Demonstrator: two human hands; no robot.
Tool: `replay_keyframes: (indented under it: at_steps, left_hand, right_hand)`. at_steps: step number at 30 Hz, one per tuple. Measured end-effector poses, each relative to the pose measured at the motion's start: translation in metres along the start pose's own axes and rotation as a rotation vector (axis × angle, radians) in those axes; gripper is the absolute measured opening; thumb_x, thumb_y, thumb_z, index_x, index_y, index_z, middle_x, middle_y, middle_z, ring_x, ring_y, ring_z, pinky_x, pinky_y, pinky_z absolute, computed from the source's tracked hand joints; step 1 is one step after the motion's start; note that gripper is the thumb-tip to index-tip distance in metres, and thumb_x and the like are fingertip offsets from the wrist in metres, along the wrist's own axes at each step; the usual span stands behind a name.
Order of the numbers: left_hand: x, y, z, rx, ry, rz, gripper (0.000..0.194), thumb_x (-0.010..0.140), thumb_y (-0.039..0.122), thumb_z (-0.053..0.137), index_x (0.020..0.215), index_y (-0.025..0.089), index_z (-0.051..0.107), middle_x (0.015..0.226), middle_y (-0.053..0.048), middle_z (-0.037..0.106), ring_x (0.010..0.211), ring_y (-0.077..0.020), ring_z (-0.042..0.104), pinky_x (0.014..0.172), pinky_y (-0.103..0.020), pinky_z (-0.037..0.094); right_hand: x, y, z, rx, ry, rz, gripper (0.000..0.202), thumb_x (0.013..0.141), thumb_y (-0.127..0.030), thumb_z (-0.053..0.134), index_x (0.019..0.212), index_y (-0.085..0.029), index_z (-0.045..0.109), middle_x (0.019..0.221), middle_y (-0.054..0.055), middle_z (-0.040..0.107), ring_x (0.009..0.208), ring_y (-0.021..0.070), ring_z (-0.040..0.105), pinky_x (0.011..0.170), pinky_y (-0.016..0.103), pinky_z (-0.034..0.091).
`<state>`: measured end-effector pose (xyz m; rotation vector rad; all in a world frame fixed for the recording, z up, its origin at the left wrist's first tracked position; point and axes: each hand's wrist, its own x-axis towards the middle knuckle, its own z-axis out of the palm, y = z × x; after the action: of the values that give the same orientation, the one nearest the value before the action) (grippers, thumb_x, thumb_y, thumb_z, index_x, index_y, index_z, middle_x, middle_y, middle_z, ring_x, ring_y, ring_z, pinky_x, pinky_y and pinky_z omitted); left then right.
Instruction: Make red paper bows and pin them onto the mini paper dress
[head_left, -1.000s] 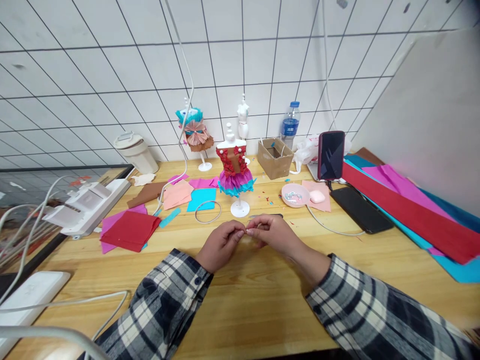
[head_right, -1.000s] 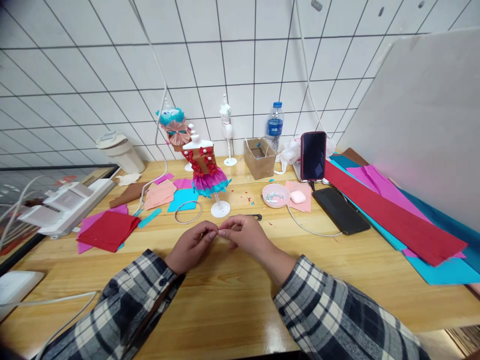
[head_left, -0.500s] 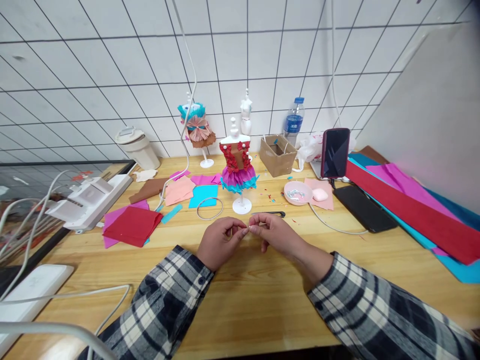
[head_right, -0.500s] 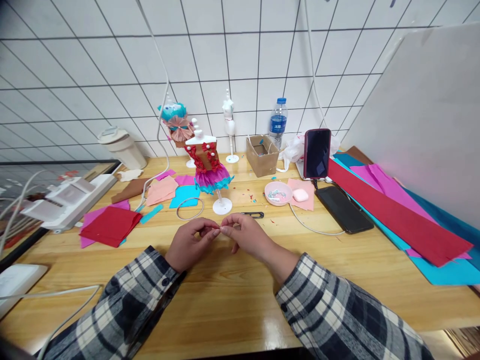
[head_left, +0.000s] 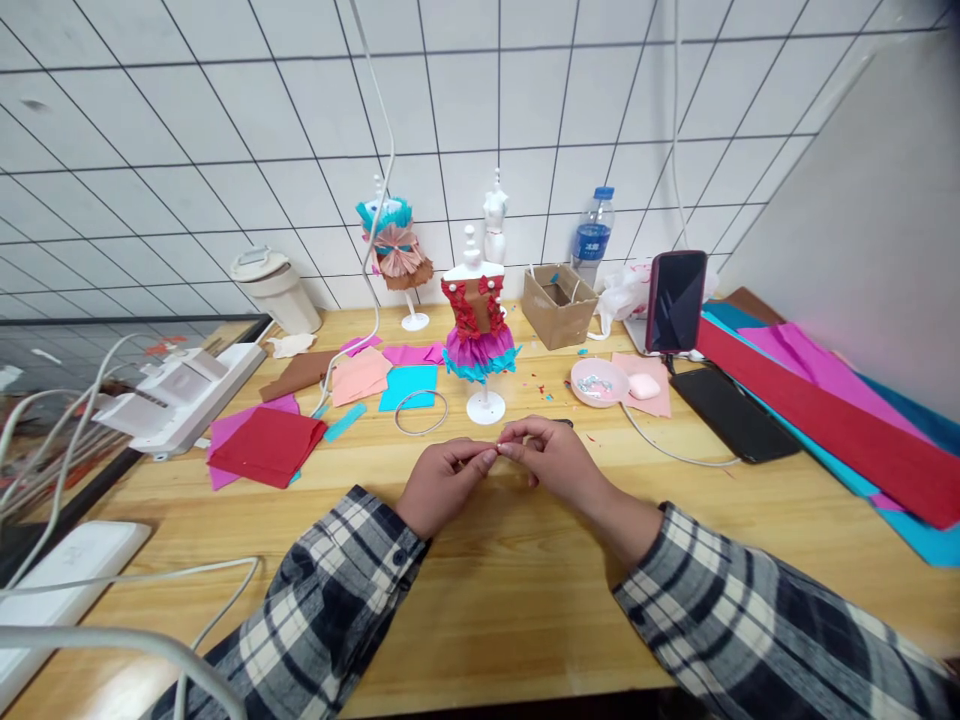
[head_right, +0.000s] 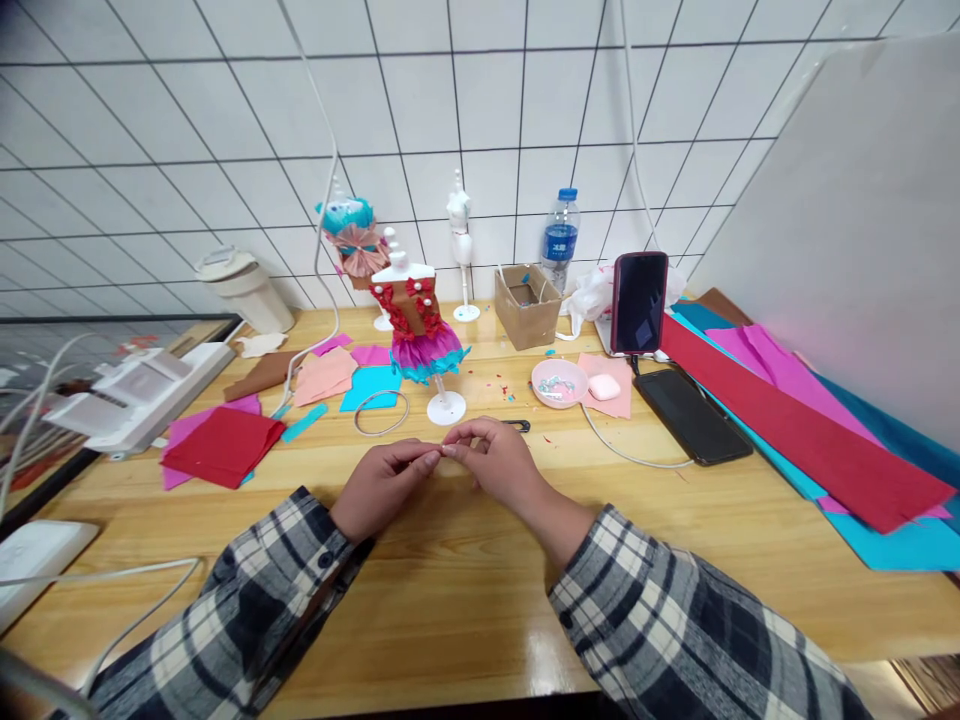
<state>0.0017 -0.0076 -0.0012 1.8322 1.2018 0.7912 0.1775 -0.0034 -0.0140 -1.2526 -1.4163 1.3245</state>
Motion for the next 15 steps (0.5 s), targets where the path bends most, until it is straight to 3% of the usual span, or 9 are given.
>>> replay_keyframes:
  at_steps: [3,9,15]
  left_hand:
    - [0.0008,-0.0039,0.0010,-0.007,0.019,-0.015,0.023,0.083,0.032,0.056,0.092,0.018,0.072,0.085,-0.004,0.073,0.076,-0.0157,0.064,0.071,-0.025,0.049]
    - [0.0010,-0.0061,0.0004,0.212,0.083,0.123,0.020,0.083,0.030,0.056,0.083,0.017,0.071,0.069,-0.003,0.066,0.062,-0.0118,0.055,0.060,-0.023,0.043]
    - [-0.0002,-0.0007,-0.0023,0.210,0.092,0.173,0.020,0.084,0.029,0.055,0.082,0.017,0.071,0.066,-0.002,0.062,0.061,-0.0113,0.054,0.059,-0.022,0.041]
  right_hand:
    - [-0.0009,-0.0015,0.0013,-0.016,-0.010,-0.014,0.026,0.071,-0.042,0.066,0.082,-0.018,0.066,0.070,-0.001,0.054,0.045,0.0067,0.042,0.035,0.021,0.042]
    - [-0.0018,-0.0029,0.0030,-0.067,-0.024,-0.030,0.023,0.073,-0.040,0.064,0.080,-0.018,0.068,0.074,0.001,0.055,0.047,0.0077,0.043,0.036,0.021,0.042]
    - [-0.0050,-0.0034,0.0049,-0.102,0.103,-0.129,0.017,0.072,-0.037,0.069,0.078,-0.022,0.074,0.076,0.004,0.059,0.057,0.0115,0.049,0.042,0.023,0.041]
